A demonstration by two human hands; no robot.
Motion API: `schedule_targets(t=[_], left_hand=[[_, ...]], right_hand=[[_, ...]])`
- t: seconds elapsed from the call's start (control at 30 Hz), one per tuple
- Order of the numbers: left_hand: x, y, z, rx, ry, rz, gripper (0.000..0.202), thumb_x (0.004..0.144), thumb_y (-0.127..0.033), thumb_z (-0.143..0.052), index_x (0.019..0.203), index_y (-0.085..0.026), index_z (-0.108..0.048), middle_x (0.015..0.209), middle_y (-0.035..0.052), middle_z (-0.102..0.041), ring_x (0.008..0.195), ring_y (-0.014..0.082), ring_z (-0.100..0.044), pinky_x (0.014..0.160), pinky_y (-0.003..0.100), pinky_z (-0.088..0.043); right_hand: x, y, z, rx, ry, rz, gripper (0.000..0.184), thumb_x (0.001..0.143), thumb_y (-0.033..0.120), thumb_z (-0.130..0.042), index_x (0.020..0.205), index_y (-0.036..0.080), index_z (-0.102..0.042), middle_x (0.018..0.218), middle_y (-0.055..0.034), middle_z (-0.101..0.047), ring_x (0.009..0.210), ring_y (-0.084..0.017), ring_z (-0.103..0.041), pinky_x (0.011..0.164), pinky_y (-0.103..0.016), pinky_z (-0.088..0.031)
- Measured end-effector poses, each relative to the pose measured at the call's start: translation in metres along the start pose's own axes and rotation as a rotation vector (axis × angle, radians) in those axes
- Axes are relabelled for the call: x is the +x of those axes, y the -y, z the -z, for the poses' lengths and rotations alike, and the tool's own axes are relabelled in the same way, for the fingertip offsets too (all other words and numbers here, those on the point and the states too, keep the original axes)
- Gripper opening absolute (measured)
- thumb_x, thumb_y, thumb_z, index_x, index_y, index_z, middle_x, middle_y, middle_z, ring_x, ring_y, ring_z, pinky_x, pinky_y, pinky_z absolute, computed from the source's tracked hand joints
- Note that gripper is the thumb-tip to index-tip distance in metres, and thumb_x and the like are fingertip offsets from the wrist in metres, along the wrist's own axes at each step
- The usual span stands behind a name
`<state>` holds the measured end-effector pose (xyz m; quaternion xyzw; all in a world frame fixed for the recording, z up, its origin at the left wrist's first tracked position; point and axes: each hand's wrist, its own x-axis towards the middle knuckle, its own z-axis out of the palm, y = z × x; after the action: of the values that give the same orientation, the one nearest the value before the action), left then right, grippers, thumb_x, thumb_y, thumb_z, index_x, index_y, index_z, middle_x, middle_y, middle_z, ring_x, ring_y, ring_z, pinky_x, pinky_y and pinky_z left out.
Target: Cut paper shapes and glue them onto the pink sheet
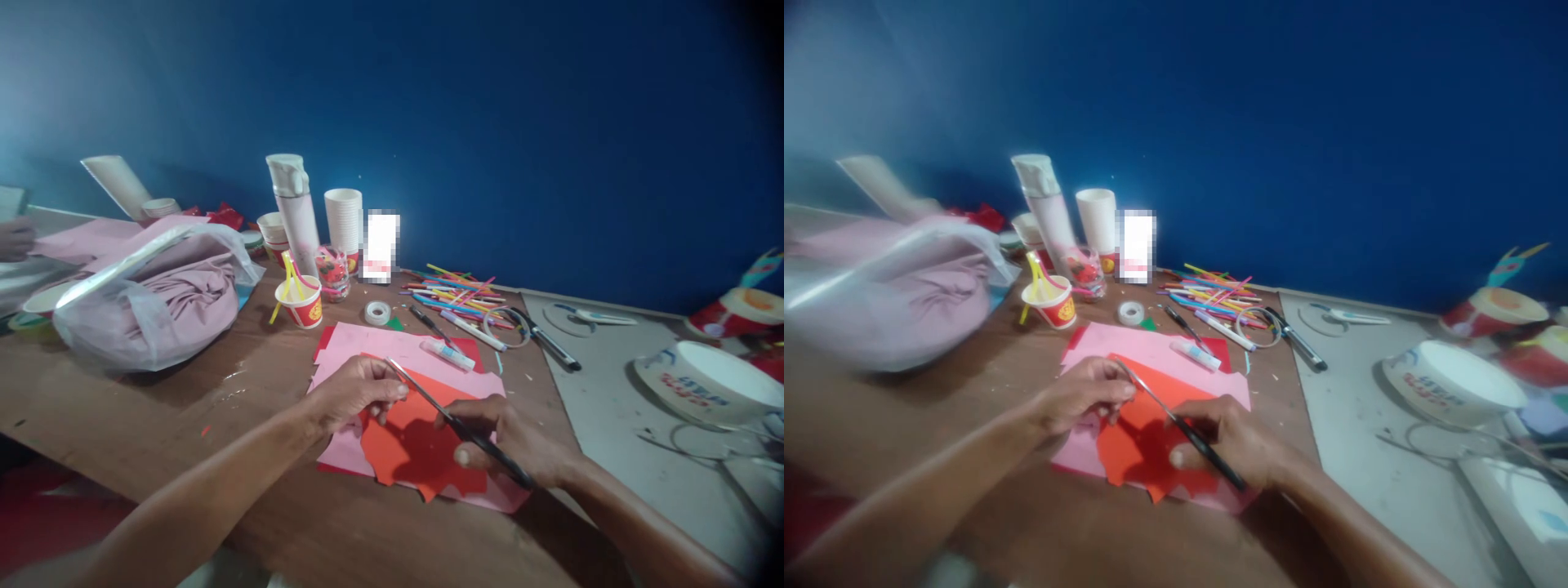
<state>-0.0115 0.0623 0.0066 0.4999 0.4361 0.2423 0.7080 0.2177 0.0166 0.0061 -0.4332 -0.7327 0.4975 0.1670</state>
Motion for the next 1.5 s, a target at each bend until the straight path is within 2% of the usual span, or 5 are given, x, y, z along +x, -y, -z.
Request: schedule_targets(t=[0.3,0.5,0.83,1.07,1.5], left_hand=[[-0.002,0.0,-0.004,-0.076,-0.115,-0.125,0.019,0.066,-0.029,-0.063,0.062,-0.012,-0.058,0.055,-0.0023,-0.053,0.043,0.0054,-0.044,0.046,0.02,-0.039],[0.0,0.001,-0.014,-0.121,-0.26,-0.246,0.02,0.069,-0.031,-0.063,0.065,-0.012,-0.058,0.057,-0.0021,-0.054,0.046,0.0061,-0.047,0.049,0.02,-0.038],[-0.002,0.001,-0.055,-0.114,-0.205,-0.259,0.019,0.074,-0.031,-0.06,0.067,-0.014,-0.056,0.056,-0.0032,-0.051,0.046,0.0063,-0.046,0.049,0.02,-0.036],[0.0,0.002,-0.07,0.004,-0.181,-0.243,0.023,0.074,-0.033,-0.06,0.063,-0.014,-0.055,0.047,-0.0028,-0.05,0.047,0.0082,-0.047,0.053,0.021,-0.038],[0.007,0.0,-0.056,0.121,-0.12,-0.253,0.01,0.066,-0.021,-0.062,0.066,-0.012,-0.057,0.058,-0.0006,-0.057,0.048,0.0082,-0.049,0.05,0.021,-0.039]], right_hand=[[0.004,-0.003,-0.001,0.192,-0.144,-0.034,0.043,0.077,0.052,-0.054,0.096,0.014,-0.058,0.052,0.0047,-0.042,0.044,-0.007,-0.035,0.041,-0.02,-0.027],[0.01,-0.008,-0.003,0.303,-0.37,0.102,0.048,0.076,0.048,-0.057,0.111,0.017,-0.051,0.069,0.0006,-0.051,0.063,-0.014,-0.05,0.06,-0.027,-0.04],[0.011,0.013,-0.014,0.554,-0.619,0.147,0.036,0.066,0.027,-0.069,0.092,0.019,-0.047,0.077,0.001,-0.054,0.069,-0.012,-0.052,0.063,-0.025,-0.042],[0.009,0.007,-0.011,0.538,-0.601,0.197,0.039,0.066,0.016,-0.063,0.102,0.02,-0.047,0.077,0.0013,-0.053,0.069,-0.012,-0.052,0.06,-0.023,-0.043],[0.01,0.005,-0.014,0.267,-0.533,0.12,0.036,0.067,0.008,-0.052,0.101,0.018,-0.051,0.069,0.0035,-0.053,0.064,-0.011,-0.052,0.059,-0.022,-0.042]])
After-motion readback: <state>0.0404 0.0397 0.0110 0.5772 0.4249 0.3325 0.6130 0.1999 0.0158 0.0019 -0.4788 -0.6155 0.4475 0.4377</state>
